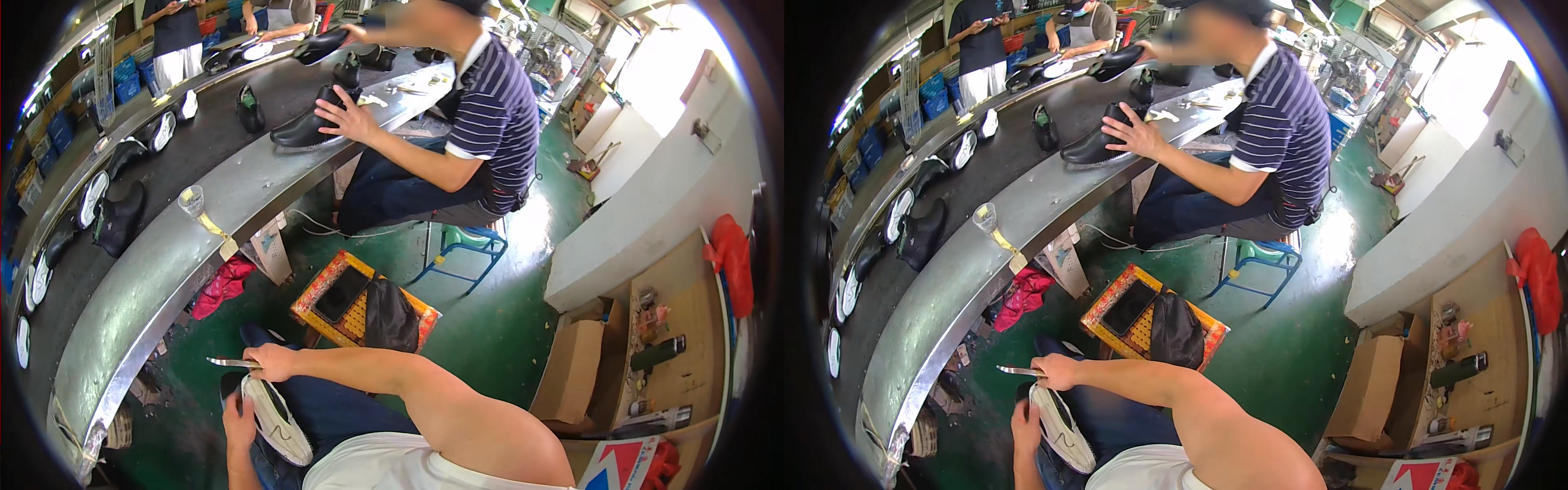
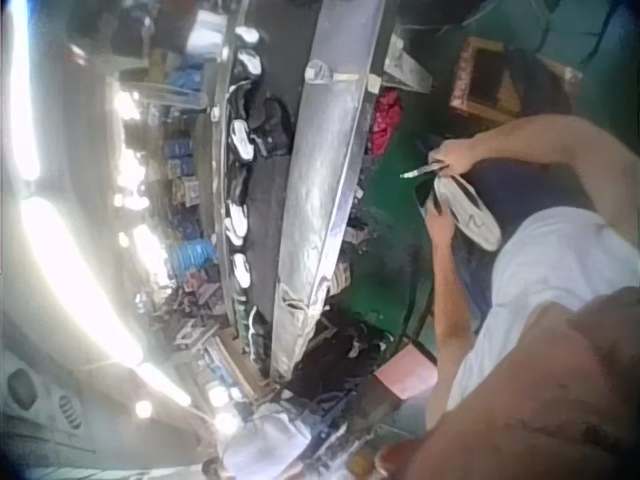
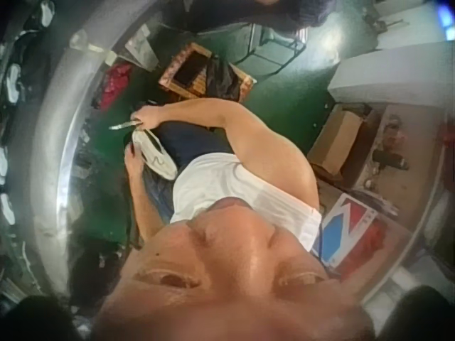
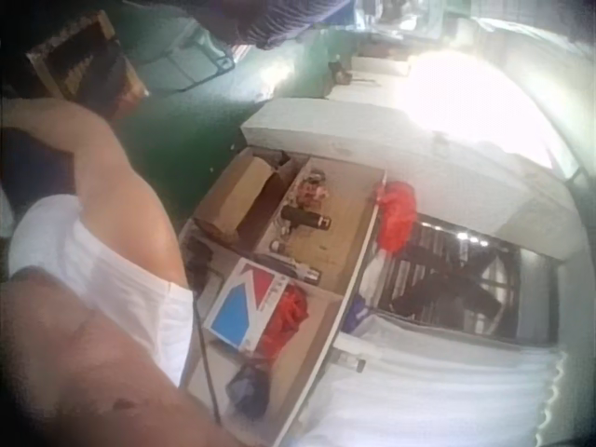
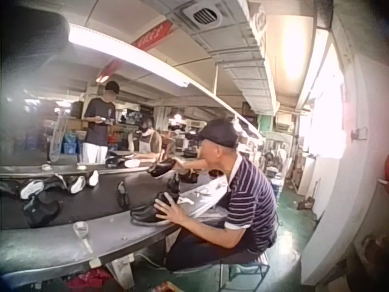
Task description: Use pliers and hammer to last and pull shoe uppers over shoe lasts on a production line.
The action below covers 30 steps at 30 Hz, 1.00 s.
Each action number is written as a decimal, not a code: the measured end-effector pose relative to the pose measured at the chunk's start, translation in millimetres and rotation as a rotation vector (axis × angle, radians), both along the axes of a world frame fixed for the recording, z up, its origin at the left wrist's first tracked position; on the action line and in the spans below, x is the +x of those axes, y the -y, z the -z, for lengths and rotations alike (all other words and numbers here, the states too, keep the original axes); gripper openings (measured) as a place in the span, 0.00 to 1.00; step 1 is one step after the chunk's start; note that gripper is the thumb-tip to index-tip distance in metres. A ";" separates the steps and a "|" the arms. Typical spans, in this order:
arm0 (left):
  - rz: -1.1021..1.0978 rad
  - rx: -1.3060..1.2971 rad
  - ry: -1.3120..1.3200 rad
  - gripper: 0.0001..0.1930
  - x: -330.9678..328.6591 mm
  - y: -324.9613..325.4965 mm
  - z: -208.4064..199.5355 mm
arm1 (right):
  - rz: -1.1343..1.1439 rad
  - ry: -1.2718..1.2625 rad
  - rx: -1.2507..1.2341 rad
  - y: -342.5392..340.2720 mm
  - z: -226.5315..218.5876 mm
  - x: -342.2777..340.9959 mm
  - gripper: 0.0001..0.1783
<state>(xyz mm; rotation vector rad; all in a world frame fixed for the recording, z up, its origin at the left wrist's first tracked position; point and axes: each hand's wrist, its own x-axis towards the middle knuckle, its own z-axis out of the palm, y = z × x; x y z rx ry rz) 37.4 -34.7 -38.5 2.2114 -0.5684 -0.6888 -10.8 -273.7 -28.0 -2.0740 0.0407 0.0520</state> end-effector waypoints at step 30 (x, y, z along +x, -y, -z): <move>-0.236 -0.667 0.186 0.33 -72.8 -95.5 -83.8 | -0.422 -0.512 0.349 -82.7 -124.8 -105.5 0.19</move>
